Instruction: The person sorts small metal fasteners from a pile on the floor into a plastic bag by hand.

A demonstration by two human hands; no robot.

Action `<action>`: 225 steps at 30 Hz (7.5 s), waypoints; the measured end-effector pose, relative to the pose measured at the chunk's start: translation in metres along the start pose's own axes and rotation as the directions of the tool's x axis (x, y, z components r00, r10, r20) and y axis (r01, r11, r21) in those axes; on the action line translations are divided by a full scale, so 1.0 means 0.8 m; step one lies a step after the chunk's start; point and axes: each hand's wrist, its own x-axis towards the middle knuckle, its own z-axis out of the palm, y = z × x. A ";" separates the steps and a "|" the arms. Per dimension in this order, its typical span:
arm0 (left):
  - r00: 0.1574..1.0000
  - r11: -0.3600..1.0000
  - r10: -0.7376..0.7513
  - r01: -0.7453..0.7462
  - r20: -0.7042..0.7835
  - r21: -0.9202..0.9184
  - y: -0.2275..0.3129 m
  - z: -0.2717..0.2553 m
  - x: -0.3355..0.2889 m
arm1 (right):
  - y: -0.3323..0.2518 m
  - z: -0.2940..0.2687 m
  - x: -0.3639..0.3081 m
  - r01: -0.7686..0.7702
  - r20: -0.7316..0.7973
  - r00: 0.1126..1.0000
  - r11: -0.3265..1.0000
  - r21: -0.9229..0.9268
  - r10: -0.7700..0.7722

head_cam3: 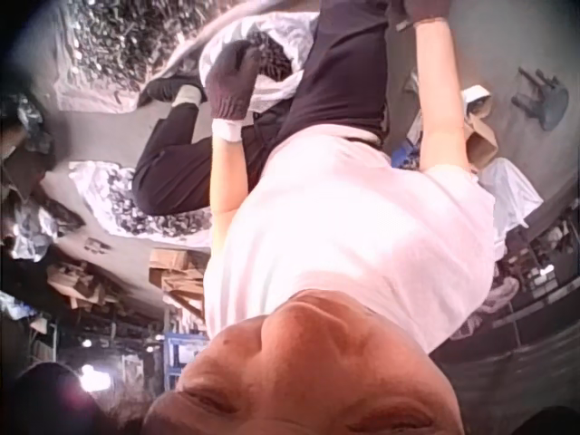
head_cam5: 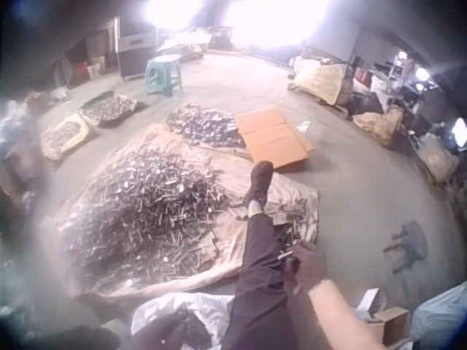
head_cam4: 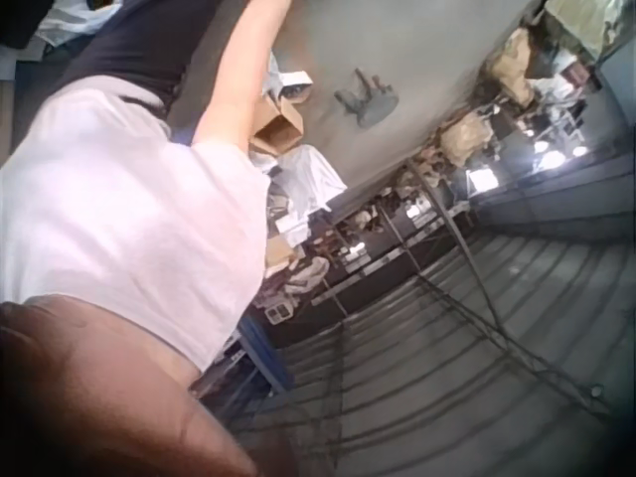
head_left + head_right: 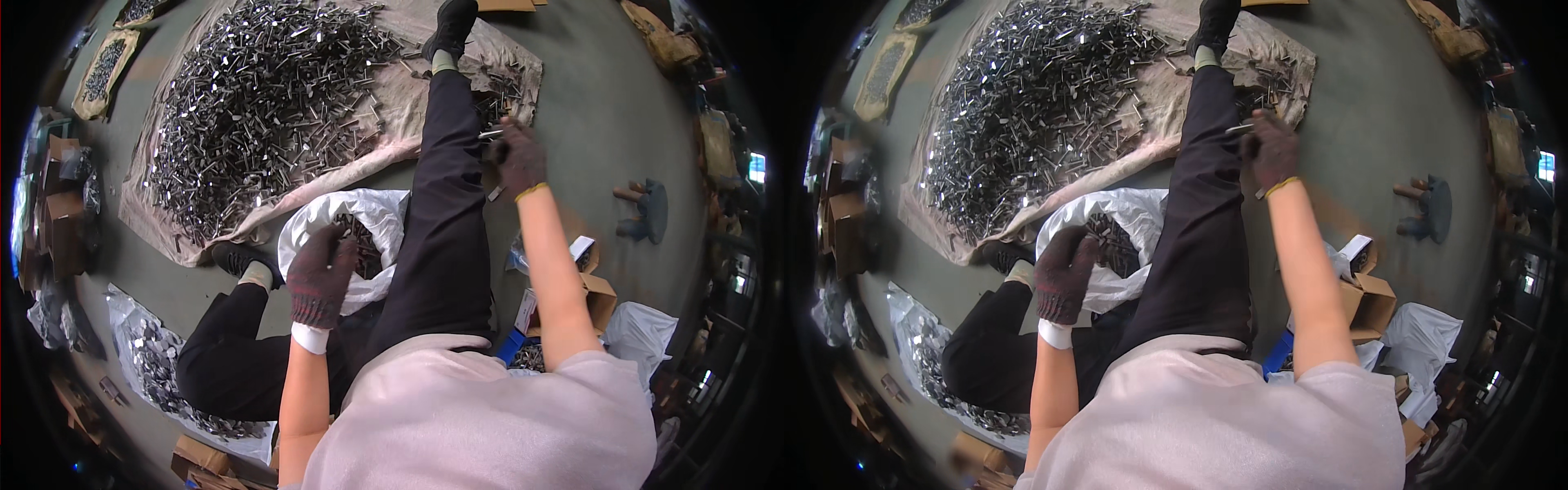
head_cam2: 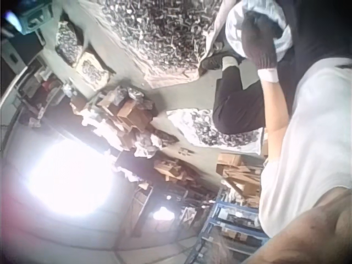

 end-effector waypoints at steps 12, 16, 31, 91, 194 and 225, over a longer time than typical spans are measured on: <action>0.983 0.985 -0.166 0.162 0.076 0.052 -0.021 -0.017 -0.009 | 0.058 0.008 0.107 -0.695 -0.241 0.678 0.712 0.097 0.695; 0.972 0.998 -0.057 0.050 0.229 0.037 -0.034 0.007 0.004 | 0.070 0.056 0.125 -0.110 -0.149 0.986 0.957 -0.270 0.072; 0.967 0.984 -0.140 0.160 0.213 -0.078 -0.055 0.044 0.043 | -0.020 0.445 0.017 0.268 0.464 0.645 0.389 -0.882 0.608; 0.905 0.824 -0.385 0.426 0.182 -0.374 -0.075 0.042 0.064 | 0.130 0.410 0.054 -0.394 0.312 0.842 0.897 -0.202 0.440; 0.970 -0.682 0.177 0.244 0.168 -0.689 -0.022 -0.008 -0.024 | -0.259 0.196 -0.143 0.718 0.533 0.622 0.690 -0.094 -0.574; 0.952 -0.723 0.152 0.291 0.266 -0.626 -0.030 0.002 -0.032 | -0.258 0.172 -0.126 0.843 0.656 0.364 0.534 0.071 -0.662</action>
